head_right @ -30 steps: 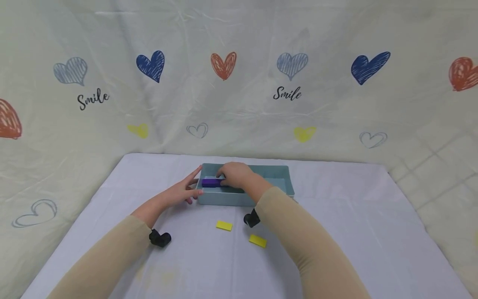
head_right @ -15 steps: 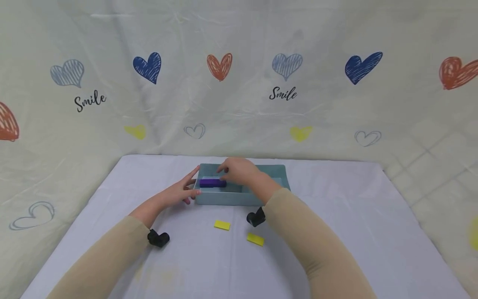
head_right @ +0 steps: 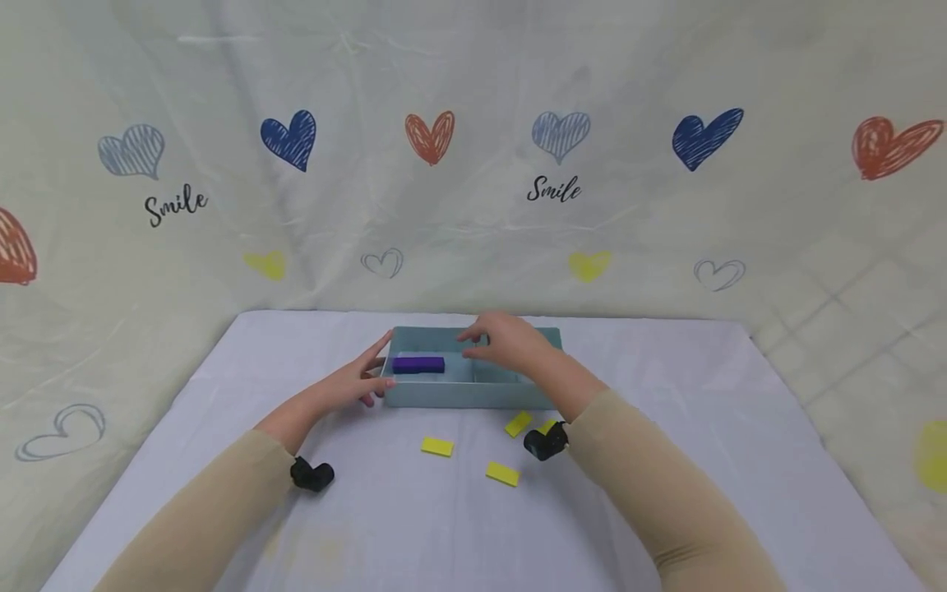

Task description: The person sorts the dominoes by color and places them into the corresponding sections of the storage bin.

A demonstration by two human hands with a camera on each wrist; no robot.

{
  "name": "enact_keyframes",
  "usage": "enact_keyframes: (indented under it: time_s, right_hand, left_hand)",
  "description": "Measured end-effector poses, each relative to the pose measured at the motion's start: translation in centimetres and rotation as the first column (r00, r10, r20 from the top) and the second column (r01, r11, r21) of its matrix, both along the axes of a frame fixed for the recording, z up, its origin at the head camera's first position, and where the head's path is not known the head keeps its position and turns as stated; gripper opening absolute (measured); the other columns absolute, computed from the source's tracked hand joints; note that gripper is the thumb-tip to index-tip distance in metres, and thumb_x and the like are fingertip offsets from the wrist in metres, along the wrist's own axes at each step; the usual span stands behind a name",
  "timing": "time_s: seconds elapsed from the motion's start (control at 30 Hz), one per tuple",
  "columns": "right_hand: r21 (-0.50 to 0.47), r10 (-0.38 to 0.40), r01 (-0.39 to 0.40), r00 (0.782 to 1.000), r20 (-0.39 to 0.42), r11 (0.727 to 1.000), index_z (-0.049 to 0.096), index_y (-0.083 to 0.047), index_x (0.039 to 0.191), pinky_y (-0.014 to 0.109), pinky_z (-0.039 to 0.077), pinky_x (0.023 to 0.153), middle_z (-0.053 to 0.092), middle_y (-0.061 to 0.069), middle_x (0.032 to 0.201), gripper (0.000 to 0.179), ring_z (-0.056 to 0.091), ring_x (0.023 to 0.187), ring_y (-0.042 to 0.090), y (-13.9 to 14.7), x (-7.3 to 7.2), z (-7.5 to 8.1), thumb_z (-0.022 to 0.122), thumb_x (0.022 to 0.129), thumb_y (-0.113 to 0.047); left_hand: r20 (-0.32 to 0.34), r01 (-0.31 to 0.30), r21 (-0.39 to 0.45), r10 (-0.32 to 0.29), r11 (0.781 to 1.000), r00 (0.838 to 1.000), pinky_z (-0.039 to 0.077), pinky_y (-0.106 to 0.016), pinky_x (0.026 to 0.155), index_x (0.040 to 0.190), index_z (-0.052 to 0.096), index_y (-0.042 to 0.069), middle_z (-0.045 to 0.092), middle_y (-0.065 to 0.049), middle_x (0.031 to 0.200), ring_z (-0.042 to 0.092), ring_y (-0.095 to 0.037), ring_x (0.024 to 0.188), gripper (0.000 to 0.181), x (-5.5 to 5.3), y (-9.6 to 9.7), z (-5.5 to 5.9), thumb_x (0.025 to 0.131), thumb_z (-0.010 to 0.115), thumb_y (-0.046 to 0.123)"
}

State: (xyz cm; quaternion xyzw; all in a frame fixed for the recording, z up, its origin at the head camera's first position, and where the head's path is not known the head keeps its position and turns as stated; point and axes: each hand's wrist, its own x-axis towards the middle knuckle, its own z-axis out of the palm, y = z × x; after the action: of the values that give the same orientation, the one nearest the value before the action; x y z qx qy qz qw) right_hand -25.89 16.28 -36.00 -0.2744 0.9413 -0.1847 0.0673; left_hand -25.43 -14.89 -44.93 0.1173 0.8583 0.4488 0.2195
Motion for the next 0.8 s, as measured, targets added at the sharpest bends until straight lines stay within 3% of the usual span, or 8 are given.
enact_keyframes:
  time_s: [0.3,0.6,0.8]
  right_hand:
    - [-0.032,-0.094,0.093,0.996,-0.011,0.995,0.071,-0.018,0.124,0.031,0.048,0.07,0.066,-0.002,0.107,0.033,0.055,0.081,0.014,5.0,1.7,0.1,0.072,0.092,-0.028]
    - [-0.092,-0.171,0.166,0.984,-0.057,0.982,0.073,-0.015,0.12,0.031,0.047,0.065,0.065,-0.005,0.097,0.033,0.055,0.085,0.016,10.5,2.8,-0.3,0.076,0.089,-0.026]
    - [-0.102,-0.229,0.224,0.973,-0.04,0.969,0.072,-0.013,0.122,0.031,0.048,0.065,0.064,-0.002,0.098,0.038,0.055,0.086,0.019,12.7,3.5,-0.6,0.075,0.089,-0.031]
  left_hand:
    - [-0.01,-0.004,-0.008,0.004,1.0,1.0,0.049,-0.041,0.086,0.151,0.0,0.059,0.024,-0.011,0.162,0.063,-0.024,0.094,0.087,0.1,-0.3,0.0,0.093,0.064,0.047]
    - [-0.009,-0.005,-0.034,0.005,0.999,1.0,0.046,-0.047,0.091,0.15,-0.001,0.061,0.024,-0.01,0.162,0.063,-0.025,0.091,0.087,0.0,-0.1,0.1,0.093,0.063,0.05]
    - [-0.001,-0.005,-0.036,0.005,0.999,1.0,0.047,-0.045,0.089,0.151,-0.002,0.059,0.024,-0.011,0.162,0.062,-0.024,0.093,0.087,0.2,0.1,0.1,0.094,0.064,0.049]
